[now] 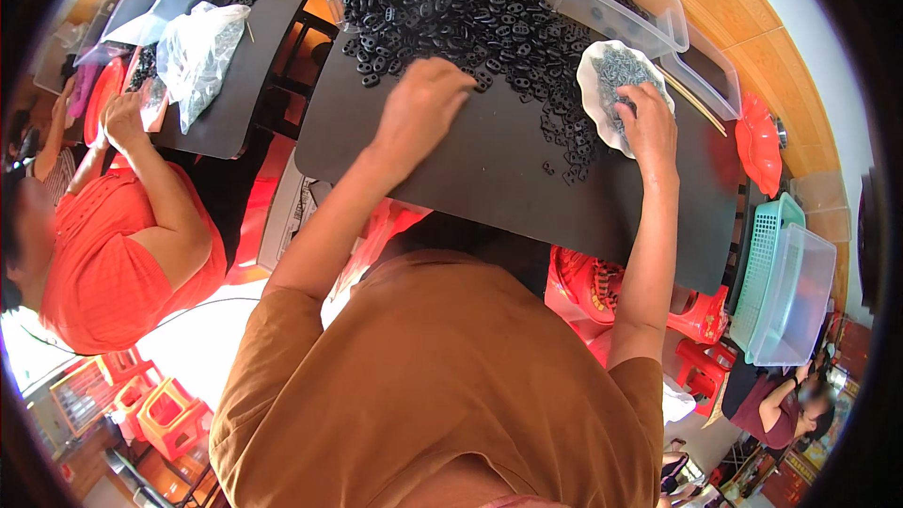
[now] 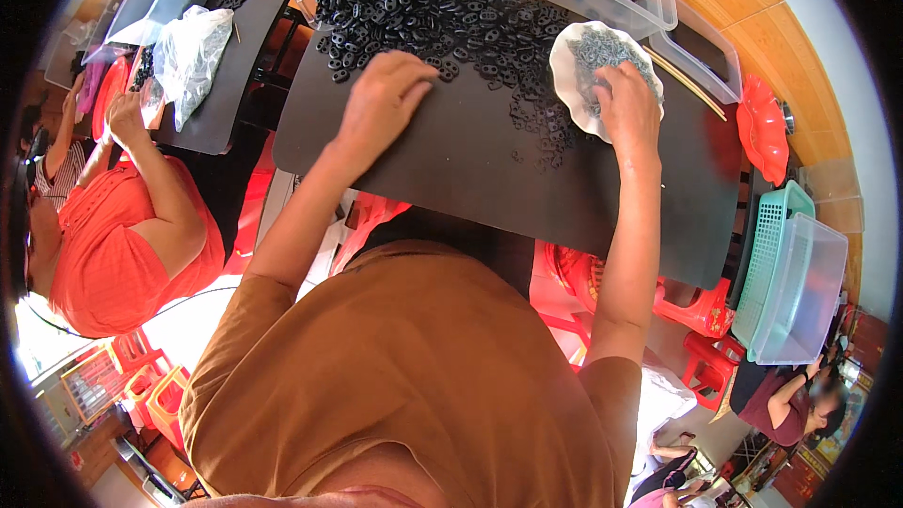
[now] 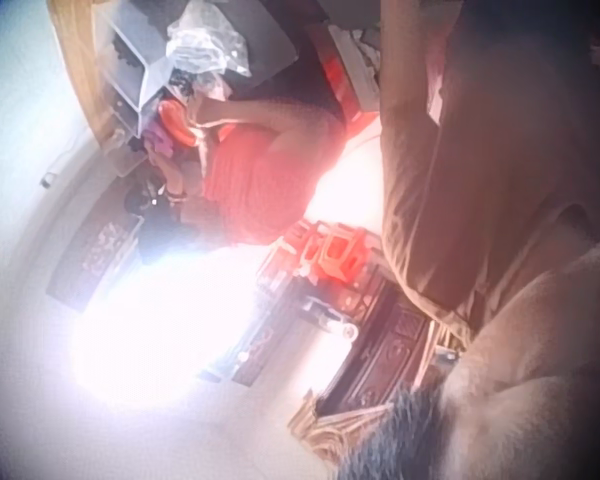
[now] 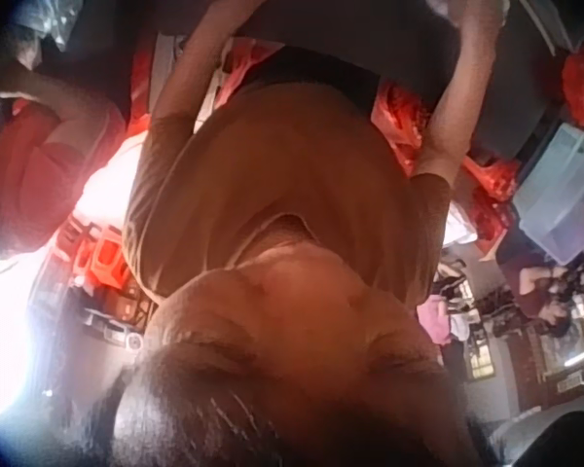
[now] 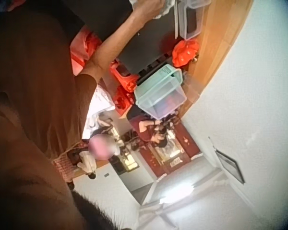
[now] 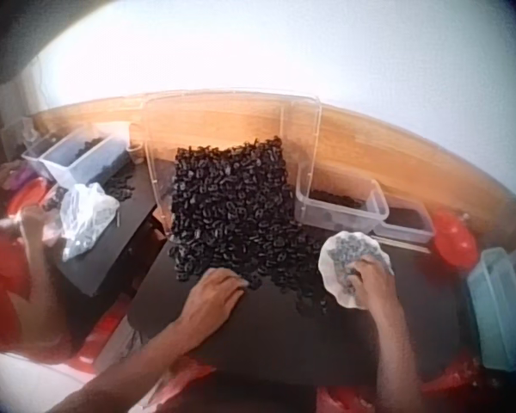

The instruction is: The person sits at a table and repeatedly picks up small black plastic rings and metal pins. They insert the pins into the rings and place the assembled units into a white bowl. The person continues this repetitive assembly process throughout the clip.

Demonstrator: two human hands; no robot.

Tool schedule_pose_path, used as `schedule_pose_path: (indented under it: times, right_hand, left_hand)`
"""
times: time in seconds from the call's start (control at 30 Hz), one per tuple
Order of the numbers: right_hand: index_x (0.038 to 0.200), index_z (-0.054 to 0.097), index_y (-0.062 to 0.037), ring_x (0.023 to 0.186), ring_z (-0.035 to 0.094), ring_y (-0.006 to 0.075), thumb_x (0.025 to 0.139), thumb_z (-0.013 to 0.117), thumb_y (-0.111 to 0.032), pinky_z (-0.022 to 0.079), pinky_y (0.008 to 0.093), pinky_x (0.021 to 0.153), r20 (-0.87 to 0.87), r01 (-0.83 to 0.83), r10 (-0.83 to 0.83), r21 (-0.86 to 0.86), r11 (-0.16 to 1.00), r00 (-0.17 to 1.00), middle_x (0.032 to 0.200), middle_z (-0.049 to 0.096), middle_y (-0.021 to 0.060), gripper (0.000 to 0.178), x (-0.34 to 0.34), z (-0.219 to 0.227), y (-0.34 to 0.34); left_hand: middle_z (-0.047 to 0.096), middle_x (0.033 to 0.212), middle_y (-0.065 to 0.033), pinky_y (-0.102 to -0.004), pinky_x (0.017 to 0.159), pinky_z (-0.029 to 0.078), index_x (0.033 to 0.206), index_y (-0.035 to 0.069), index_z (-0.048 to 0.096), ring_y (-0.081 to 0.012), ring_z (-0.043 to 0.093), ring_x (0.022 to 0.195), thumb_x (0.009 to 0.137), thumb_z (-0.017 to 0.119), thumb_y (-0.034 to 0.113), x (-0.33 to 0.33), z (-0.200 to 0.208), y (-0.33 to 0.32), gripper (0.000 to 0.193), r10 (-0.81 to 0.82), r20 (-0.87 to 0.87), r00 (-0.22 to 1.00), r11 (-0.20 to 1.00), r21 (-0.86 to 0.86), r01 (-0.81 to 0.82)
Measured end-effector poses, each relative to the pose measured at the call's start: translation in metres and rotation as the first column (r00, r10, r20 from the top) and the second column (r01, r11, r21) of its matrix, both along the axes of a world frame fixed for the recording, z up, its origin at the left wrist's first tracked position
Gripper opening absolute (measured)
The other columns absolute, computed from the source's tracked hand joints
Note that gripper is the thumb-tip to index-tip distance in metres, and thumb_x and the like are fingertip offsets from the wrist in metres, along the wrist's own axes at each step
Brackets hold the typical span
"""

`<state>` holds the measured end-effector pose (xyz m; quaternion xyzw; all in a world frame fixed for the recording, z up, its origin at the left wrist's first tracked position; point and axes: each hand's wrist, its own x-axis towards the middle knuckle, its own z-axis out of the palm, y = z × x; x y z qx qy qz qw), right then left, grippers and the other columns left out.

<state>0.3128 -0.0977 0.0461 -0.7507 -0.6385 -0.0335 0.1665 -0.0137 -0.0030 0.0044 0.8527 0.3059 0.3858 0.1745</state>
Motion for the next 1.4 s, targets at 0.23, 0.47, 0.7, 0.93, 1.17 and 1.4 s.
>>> schedule_pose_path:
  times: [0.23, 0.47, 0.7, 0.93, 1.17, 1.4]
  right_hand:
    - [0.088, 0.067, -0.0044, 0.085, 0.063, 0.0357, 0.081, 0.067, -0.004, 0.049, 0.0436, 0.073, -0.073, -0.032, 0.029, -0.040, 0.999, 0.997, 0.085, 0.063, 0.0125, 0.007, 0.005, 0.001, 0.021]
    - [0.089, 0.066, -0.0021, 0.077, 0.064, 0.0331, 0.083, 0.067, -0.004, 0.049, 0.0401, 0.072, -0.182, -0.043, 0.071, 0.153, 0.987, 0.981, 0.084, 0.065, 0.0125, 0.007, 0.011, -0.007, 0.016]
    - [0.092, 0.066, -0.0034, 0.077, 0.065, 0.0287, 0.085, 0.068, -0.004, 0.051, 0.0354, 0.070, -0.143, -0.021, 0.077, 0.354, 0.935, 0.987, 0.086, 0.066, 0.0110, 0.007, 0.002, -0.014, 0.014]
    - [0.092, 0.067, -0.0047, 0.075, 0.065, 0.0293, 0.086, 0.067, -0.004, 0.051, 0.0360, 0.068, -0.111, -0.058, 0.119, 0.443, 0.895, 0.987, 0.086, 0.066, 0.0104, 0.006, -0.006, -0.018, 0.009]
    - [0.091, 0.066, -0.0043, 0.071, 0.064, 0.0277, 0.086, 0.067, -0.003, 0.051, 0.0359, 0.066, -0.111, -0.091, 0.162, 0.475, 0.876, 0.981, 0.084, 0.065, 0.0097, 0.006, -0.016, -0.015, 0.015]
    - [0.091, 0.065, -0.0052, 0.069, 0.063, 0.0273, 0.086, 0.067, -0.003, 0.050, 0.0362, 0.064, -0.109, -0.095, 0.162, 0.458, 0.884, 0.981, 0.082, 0.064, 0.0089, 0.006, -0.014, -0.021, 0.008]
  left_hand:
    - [0.063, 0.102, -0.0093, -0.0382, 0.085, 0.049, 0.102, 0.004, 0.070, -0.0297, 0.059, 0.096, 0.083, 0.069, 0.001, -0.013, 0.001, 0.012, 0.020, 0.002, -0.082, 0.997, 0.999, 0.048, 0.002]
    - [0.064, 0.109, -0.0109, -0.0389, 0.089, 0.049, 0.103, 0.002, 0.070, -0.0309, 0.060, 0.101, 0.083, 0.067, 0.001, -0.010, 0.002, -0.013, 0.021, -0.053, -0.079, 0.995, 0.998, 0.010, 0.054]
    - [0.065, 0.117, -0.0162, -0.0401, 0.098, 0.048, 0.108, -0.002, 0.068, -0.0333, 0.060, 0.111, 0.080, 0.064, 0.001, 0.008, -0.009, -0.047, 0.028, -0.195, -0.105, 0.975, 0.973, 0.103, 0.206]
    - [0.057, 0.131, -0.0152, -0.0424, 0.102, 0.045, 0.117, 0.005, 0.065, -0.0349, 0.054, 0.121, 0.079, 0.070, 0.002, -0.010, 0.000, -0.039, 0.039, -0.089, -0.033, 0.995, 0.994, 0.060, 0.091]
    - [0.054, 0.136, -0.0127, -0.0435, 0.102, 0.043, 0.125, 0.002, 0.060, -0.0324, 0.051, 0.123, 0.084, 0.068, 0.010, -0.052, -0.003, -0.019, 0.043, 0.194, -0.231, 0.954, 0.980, 0.089, -0.177]
    - [0.053, 0.137, -0.0117, -0.0423, 0.100, 0.043, 0.128, 0.004, 0.059, -0.0314, 0.051, 0.123, 0.087, 0.067, 0.014, -0.046, -0.004, -0.036, 0.043, 0.094, -0.278, 0.956, 0.995, 0.044, -0.085]
